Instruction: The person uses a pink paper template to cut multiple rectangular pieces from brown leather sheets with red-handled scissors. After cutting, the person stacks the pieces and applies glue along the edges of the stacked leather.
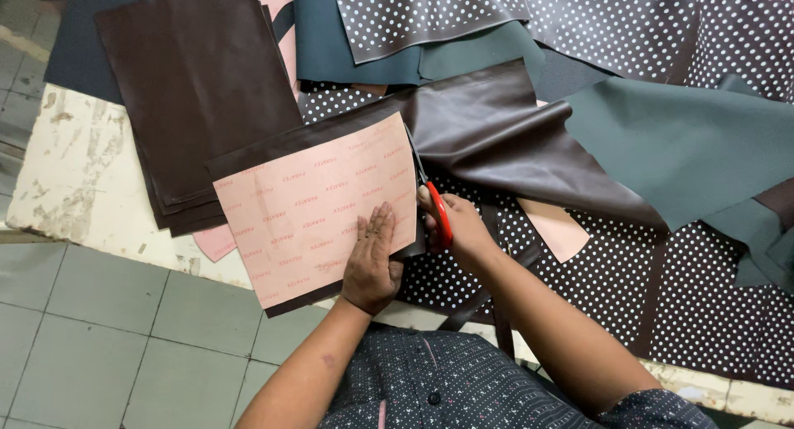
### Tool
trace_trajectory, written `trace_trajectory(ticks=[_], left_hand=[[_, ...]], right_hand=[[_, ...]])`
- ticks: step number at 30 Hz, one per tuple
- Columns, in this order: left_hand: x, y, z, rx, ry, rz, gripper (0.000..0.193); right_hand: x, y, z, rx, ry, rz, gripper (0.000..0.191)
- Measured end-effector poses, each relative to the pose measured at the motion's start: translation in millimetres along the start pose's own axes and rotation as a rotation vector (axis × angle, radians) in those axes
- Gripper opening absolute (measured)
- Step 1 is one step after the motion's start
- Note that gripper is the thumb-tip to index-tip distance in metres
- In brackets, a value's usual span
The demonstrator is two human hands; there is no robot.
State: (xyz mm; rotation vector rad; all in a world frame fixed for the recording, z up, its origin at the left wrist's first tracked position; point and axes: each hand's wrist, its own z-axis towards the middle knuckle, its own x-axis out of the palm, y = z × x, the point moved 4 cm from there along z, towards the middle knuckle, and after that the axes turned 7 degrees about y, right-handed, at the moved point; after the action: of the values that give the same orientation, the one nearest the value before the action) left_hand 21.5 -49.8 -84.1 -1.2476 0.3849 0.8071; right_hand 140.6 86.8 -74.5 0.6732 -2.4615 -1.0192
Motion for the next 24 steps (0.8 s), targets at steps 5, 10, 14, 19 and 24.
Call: trace_trajectory(ticks=[5,10,14,19,24], left_hand=[[-6.6,-4.3,0.4,0.006,-0.041,-0.033,0.078],[-11.2,-6.7,-1.2,0.008,-0.046,-0.041,0.078],[-12.9,-7.5,-3.5,0.013,-0.058,-0.058,0.079],[-15.4,-7.9,-11.0,0.006,-0.029,-0.047,0.083],[-17.4,-9.0,-14.7,0.022,-0.052,-0.051,0.082]], right_hand=[[-2.7,-2.6,1.1,0.007,-0.059,-0.016,0.036],[2.2,11.1,18.6,-0.039,0.028,0.039,0.041],[3.3,15.0,22.4,-0.027,0.004,0.011,0.04],[1.7,16.9,20.8,-0.048,0.02,-0.036,0.041],[3.8,30.0,37.3,-0.053,0.084,-0.017,0.039]])
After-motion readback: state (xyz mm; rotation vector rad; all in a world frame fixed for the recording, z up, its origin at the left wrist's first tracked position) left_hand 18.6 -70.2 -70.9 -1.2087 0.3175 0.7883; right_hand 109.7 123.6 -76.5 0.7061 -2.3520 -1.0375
